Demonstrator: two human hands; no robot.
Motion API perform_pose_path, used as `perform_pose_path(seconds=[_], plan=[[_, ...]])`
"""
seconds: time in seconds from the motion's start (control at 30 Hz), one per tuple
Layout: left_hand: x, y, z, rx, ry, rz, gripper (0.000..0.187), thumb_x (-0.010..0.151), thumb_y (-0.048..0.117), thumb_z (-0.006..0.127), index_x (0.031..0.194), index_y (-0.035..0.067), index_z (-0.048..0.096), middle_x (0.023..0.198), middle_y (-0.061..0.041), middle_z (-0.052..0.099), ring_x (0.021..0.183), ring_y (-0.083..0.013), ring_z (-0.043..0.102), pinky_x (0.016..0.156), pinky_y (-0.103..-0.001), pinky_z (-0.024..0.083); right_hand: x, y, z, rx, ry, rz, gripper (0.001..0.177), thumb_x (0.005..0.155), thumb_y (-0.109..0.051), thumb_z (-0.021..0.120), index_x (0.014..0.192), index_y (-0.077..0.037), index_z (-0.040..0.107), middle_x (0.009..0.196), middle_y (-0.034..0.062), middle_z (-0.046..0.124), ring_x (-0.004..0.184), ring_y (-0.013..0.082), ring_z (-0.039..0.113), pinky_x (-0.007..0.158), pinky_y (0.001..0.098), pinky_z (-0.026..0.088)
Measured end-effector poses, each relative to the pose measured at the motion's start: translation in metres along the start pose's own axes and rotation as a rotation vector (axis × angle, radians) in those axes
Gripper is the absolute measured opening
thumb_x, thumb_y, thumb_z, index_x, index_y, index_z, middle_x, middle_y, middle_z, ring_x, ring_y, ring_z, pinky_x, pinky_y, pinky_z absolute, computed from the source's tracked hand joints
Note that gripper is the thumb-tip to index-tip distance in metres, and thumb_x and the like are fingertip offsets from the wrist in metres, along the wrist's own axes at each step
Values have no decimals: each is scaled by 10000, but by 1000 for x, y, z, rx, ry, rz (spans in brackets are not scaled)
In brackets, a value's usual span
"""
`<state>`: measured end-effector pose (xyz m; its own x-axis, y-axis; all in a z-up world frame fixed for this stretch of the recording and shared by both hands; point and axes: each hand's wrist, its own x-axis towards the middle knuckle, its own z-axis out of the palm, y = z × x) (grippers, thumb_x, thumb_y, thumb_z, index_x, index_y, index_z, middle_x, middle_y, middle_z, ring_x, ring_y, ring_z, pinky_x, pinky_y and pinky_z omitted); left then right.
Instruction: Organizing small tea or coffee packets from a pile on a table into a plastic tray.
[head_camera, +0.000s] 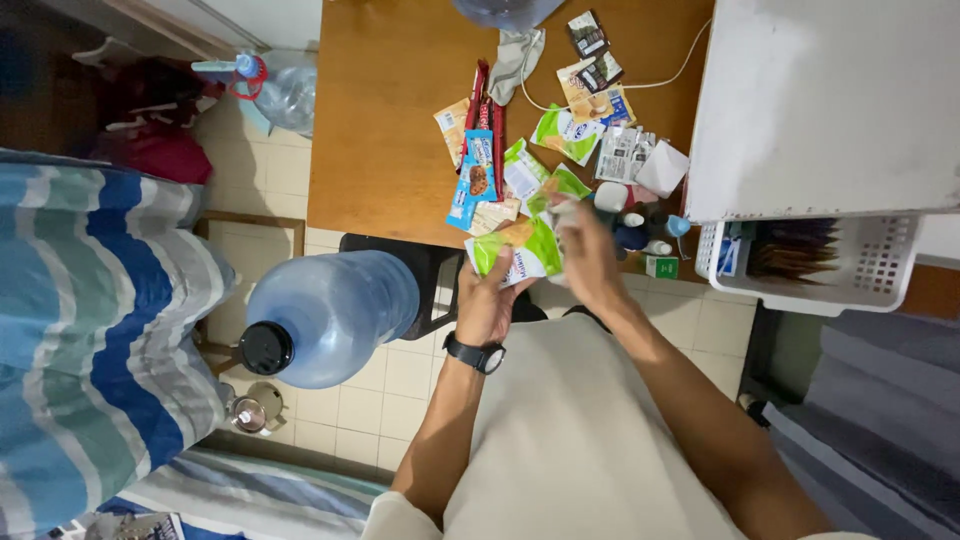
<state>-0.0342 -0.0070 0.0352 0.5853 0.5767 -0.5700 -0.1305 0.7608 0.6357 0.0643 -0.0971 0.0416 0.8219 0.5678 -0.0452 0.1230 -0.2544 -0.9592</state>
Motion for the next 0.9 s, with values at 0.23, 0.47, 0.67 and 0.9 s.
perform_pose_path(seconds=[0.23, 0.47, 0.67, 0.9], plan=[[59, -59, -97, 712, -274, 267, 284, 960, 31, 673, 1243, 16, 668, 1035, -193, 727, 978, -314, 707, 771, -447, 622, -3, 23, 29, -10, -40, -474, 250, 992, -72, 634, 1233, -24, 681, 1259, 150, 692, 1221, 364, 641, 1084, 465, 460], [39, -10, -48, 42, 127, -101, 329, 909, 59, 715, 1210, -5, 600, 1015, -151, 702, 856, -275, 723, 742, -459, 665, 8, 73, 44, -213, -37, -446, 304, 1052, -96, 496, 1321, -23, 617, 1225, 180, 671, 1171, 390, 638, 1038, 497, 468], [109, -44, -105, -224, 147, -245, 265, 996, 143, 625, 1219, 7, 579, 1072, -139, 702, 950, -296, 736, 812, -533, 640, 4, 23, 80, -171, -112, -600, 356, 1028, -151, 524, 1339, 2, 604, 1335, 213, 613, 1299, 454, 545, 1084, 546, 400], [109, 22, -57, -214, 192, -352, 295, 995, 105, 596, 1272, 6, 572, 1115, -152, 681, 956, -318, 709, 816, -515, 636, 46, 25, 111, -397, 377, -438, 515, 1117, -425, 393, 1308, -45, 683, 1172, 189, 680, 1133, 366, 644, 976, 457, 491]])
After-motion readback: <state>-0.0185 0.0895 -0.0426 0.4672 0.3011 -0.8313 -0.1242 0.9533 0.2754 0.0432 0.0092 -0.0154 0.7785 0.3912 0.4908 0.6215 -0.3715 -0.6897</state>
